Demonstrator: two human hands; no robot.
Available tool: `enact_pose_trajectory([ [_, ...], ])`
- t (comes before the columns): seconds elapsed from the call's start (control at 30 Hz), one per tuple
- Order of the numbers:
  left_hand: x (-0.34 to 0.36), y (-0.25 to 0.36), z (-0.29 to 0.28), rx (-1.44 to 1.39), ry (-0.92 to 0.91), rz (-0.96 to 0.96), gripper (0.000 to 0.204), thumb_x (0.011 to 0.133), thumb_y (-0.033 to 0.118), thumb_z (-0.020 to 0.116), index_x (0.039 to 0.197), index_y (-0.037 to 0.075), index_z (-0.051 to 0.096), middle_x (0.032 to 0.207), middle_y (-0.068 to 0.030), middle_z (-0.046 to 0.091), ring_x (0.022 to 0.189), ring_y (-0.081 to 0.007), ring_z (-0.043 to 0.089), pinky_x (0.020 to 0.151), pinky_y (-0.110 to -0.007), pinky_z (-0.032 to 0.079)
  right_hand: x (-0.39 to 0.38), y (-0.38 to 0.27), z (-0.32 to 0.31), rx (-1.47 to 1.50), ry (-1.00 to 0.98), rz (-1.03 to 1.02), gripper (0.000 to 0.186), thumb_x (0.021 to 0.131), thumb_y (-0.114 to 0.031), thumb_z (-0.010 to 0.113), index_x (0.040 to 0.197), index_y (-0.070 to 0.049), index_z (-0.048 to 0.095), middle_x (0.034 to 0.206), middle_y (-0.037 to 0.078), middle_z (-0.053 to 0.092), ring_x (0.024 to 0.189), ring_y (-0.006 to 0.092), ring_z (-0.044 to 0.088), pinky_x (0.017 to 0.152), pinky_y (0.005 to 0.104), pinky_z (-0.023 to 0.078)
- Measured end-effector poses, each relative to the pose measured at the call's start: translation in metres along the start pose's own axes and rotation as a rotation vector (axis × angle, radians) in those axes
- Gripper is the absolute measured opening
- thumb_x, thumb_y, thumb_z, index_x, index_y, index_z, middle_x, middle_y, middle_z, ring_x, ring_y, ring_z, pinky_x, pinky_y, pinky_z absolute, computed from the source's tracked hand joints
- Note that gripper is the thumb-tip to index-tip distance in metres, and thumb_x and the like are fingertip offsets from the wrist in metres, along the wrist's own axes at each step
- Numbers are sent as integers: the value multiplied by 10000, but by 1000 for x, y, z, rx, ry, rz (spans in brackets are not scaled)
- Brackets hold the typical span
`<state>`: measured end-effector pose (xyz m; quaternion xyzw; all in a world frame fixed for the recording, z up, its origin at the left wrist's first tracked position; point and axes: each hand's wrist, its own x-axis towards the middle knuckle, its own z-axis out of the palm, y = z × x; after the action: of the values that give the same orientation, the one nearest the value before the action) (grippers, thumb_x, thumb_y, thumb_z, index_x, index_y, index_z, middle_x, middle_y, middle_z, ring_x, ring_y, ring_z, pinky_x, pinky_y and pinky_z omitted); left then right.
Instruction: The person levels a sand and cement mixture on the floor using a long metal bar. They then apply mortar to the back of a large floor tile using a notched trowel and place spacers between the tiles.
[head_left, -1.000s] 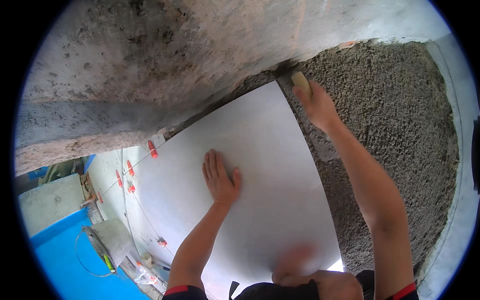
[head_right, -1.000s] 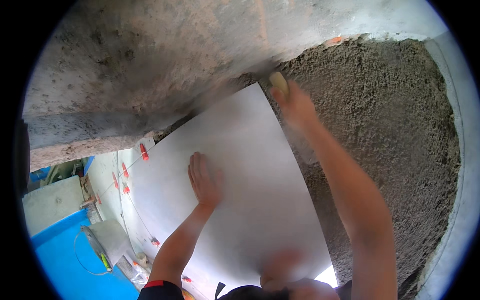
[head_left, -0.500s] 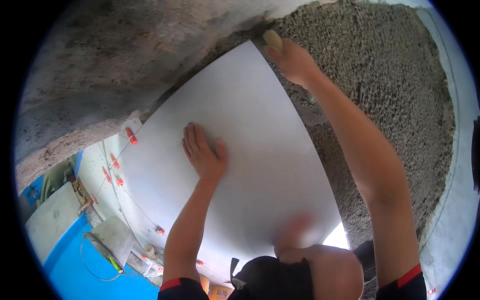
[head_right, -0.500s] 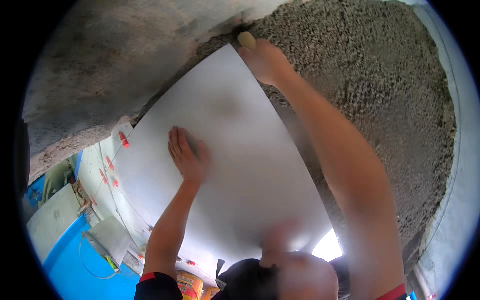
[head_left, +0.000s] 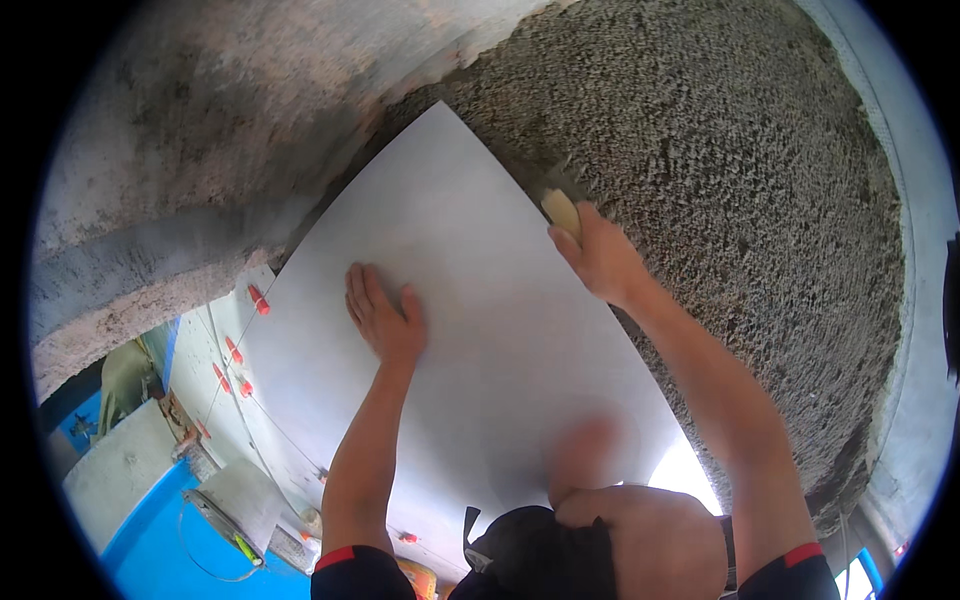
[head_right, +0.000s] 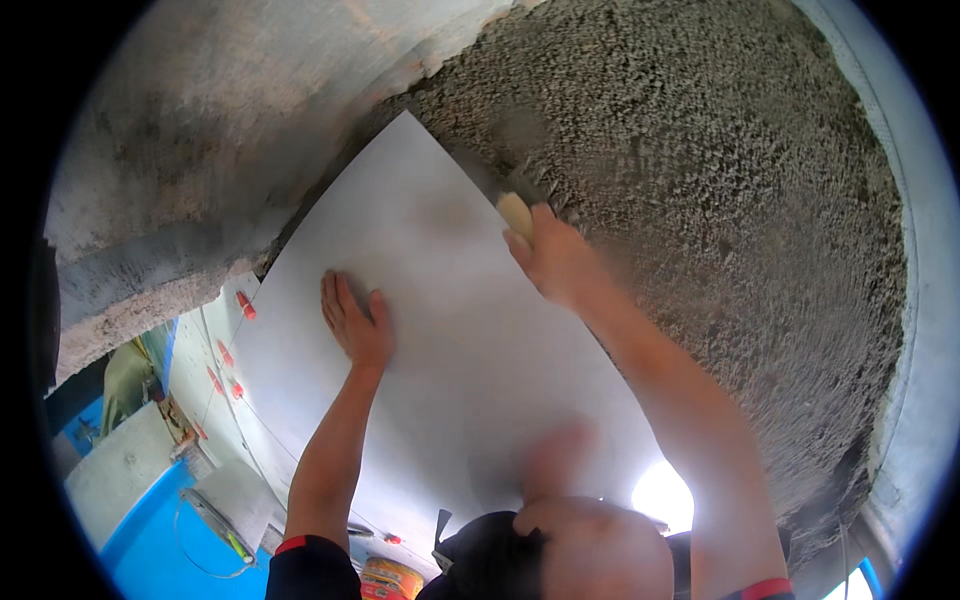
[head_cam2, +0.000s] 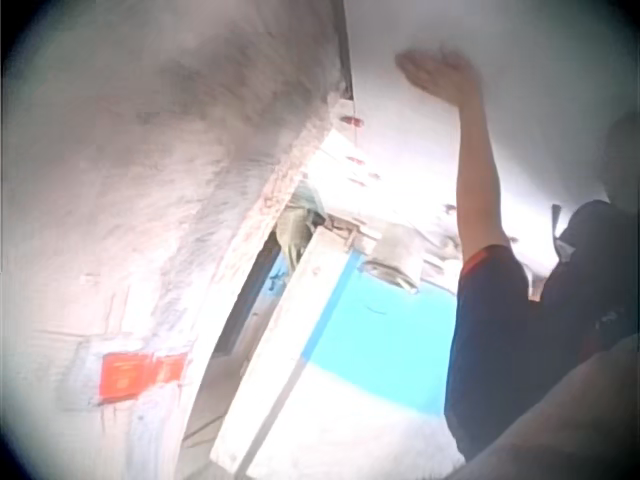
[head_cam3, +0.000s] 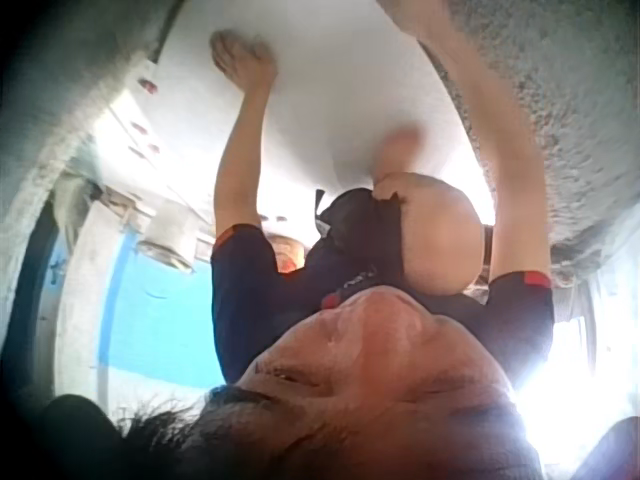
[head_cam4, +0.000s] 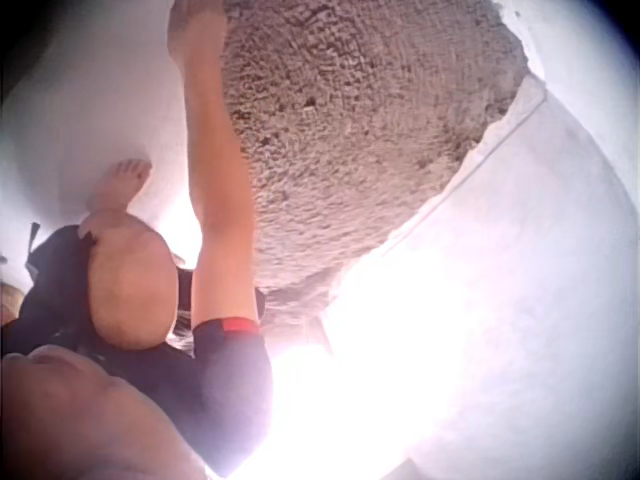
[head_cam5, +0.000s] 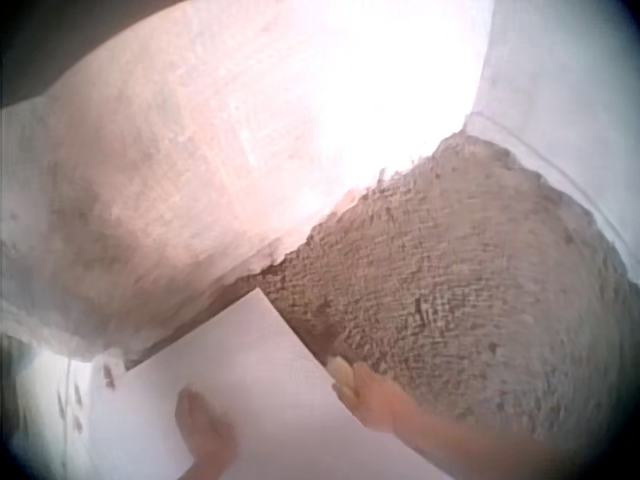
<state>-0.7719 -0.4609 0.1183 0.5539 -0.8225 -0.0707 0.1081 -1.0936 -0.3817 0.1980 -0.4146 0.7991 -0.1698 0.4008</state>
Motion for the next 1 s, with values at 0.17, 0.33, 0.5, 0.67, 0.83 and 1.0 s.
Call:
enact_pose_trajectory([
  [0.17, -2, -1, 3, 14, 21, 30, 642, 991, 360, 529, 1465, -40, 362, 1569, -217, 306, 1465, -386, 262, 1200, -513, 213, -56, 43, -2, 47, -11, 36, 412, 986, -360, 582, 1095, 23, 477, 910, 289, 666, 892, 473, 652, 769, 516, 505],
  [0.33, -4, -1, 5, 21, -5, 11, 661, 995, 378, 506, 1480, -39, 340, 1564, -226, 302, 1463, -393, 262, 1197, -521, 224, -113, 79, -4, 74, 31, 46, 408, 967, -342, 615, 1111, 10, 469, 898, 284, 668, 893, 472, 653, 773, 522, 510],
  [0.5, -6, -5, 9, 39, 18, 54, 649, 1010, 396, 480, 1474, -37, 343, 1558, -247, 300, 1453, -410, 279, 1180, -521, 250, -172, 116, -8, 87, -39, 174, 381, 951, -351, 626, 1096, -32, 479, 928, 243, 668, 887, 455, 649, 758, 535, 506],
  [0.67, -5, -11, 14, 36, 39, 66, 649, 1021, 427, 448, 1458, -45, 362, 1535, -269, 325, 1426, -435, 318, 1162, -525, 281, -224, 159, -5, 64, -50, 149, 400, 949, -338, 632, 1127, -23, 462, 895, 239, 668, 851, 439, 675, 765, 520, 536],
  [0.83, -5, -13, 15, 19, 50, 109, 650, 1025, 426, 434, 1453, -58, 360, 1503, -284, 363, 1404, -449, 343, 1157, -523, 294, -279, 201, 2, -17, -69, 183, 414, 933, -343, 644, 1153, -36, 474, 941, 223, 675, 863, 418, 678, 785, 495, 544],
  [1.0, -7, -12, 14, 38, 25, 106, 634, 1030, 401, 422, 1436, -82, 368, 1488, -307, 366, 1390, -453, 355, 1155, -517, 303, -333, 231, -2, 24, -110, 269, 416, 905, -332, 671, 1159, -54, 493, 976, 197, 681, 908, 393, 676, 812, 488, 541],
])
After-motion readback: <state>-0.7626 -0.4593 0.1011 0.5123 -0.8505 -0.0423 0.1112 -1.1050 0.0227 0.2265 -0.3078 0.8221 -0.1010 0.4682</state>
